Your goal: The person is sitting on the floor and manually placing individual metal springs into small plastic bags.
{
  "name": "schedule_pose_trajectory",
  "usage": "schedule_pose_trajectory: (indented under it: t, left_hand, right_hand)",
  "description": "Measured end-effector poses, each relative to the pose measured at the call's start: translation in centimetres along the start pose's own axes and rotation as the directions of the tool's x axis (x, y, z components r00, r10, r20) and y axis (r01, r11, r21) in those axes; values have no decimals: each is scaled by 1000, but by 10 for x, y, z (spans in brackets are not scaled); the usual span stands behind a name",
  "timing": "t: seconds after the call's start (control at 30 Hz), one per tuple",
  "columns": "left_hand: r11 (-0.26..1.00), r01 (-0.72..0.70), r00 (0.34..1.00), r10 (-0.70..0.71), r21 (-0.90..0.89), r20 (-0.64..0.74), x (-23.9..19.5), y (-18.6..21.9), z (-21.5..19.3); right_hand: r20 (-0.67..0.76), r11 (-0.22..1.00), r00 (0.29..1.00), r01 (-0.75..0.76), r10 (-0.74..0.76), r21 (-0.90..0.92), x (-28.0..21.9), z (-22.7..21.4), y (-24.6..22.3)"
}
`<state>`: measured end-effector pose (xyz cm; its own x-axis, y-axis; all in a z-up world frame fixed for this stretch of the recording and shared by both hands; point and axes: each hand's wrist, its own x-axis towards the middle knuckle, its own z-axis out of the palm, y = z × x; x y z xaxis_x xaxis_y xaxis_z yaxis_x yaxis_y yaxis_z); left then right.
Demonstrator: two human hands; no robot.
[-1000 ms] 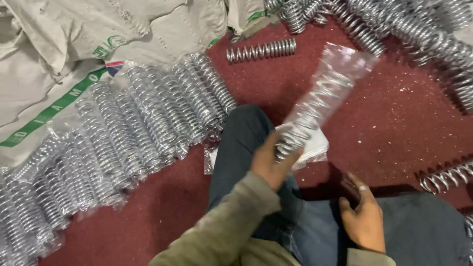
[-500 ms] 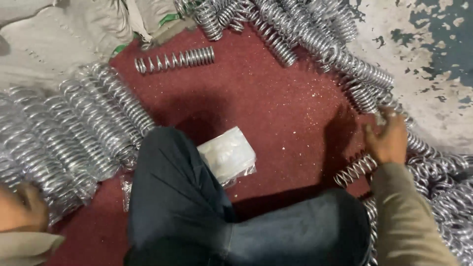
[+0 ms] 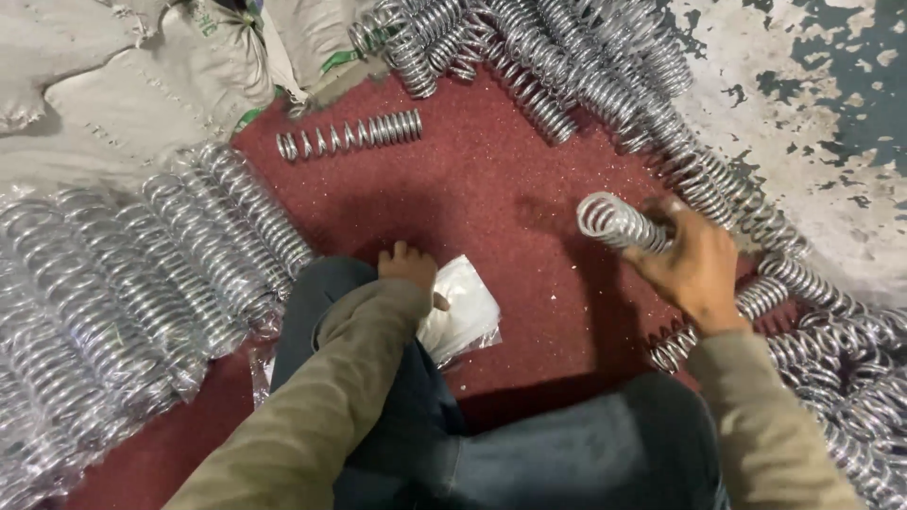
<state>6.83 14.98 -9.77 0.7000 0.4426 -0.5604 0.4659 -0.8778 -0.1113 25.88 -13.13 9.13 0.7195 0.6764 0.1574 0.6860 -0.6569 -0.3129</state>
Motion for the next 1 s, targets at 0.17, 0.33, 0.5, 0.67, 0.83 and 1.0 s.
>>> schedule_pose_trajectory:
  t: [0.17, 0.33, 0.5, 0.67, 0.83, 1.0]
  left_hand:
    - [973, -38, 969, -19, -226, -248, 7, -15, 18]
    - [960, -90, 822, -77, -264, -564, 6, -22, 35]
    - [711, -688, 221, 15, -144, -975, -130, -10, -68]
    - [287, -927, 271, 71, -241, -960, -250, 5, -116]
    - [-444, -256, 785, 423, -859, -452, -309, 15, -77]
    - [-444, -317, 853, 254, -838, -456, -334, 68, -32]
  right_hand:
    - [-52, 749, 886, -356, 460, 559, -104, 29, -99]
    - [20, 668, 829, -465, 559, 581, -145, 32, -156]
    - [25, 597, 764, -524, 645, 607, -151, 8, -171]
    - [-407, 813, 902, 124, 147, 568, -160, -51, -201]
    - [-475, 887, 880, 196, 29, 418, -202, -55, -208]
    - [4, 571, 818, -404, 575, 714, -258, -21, -216]
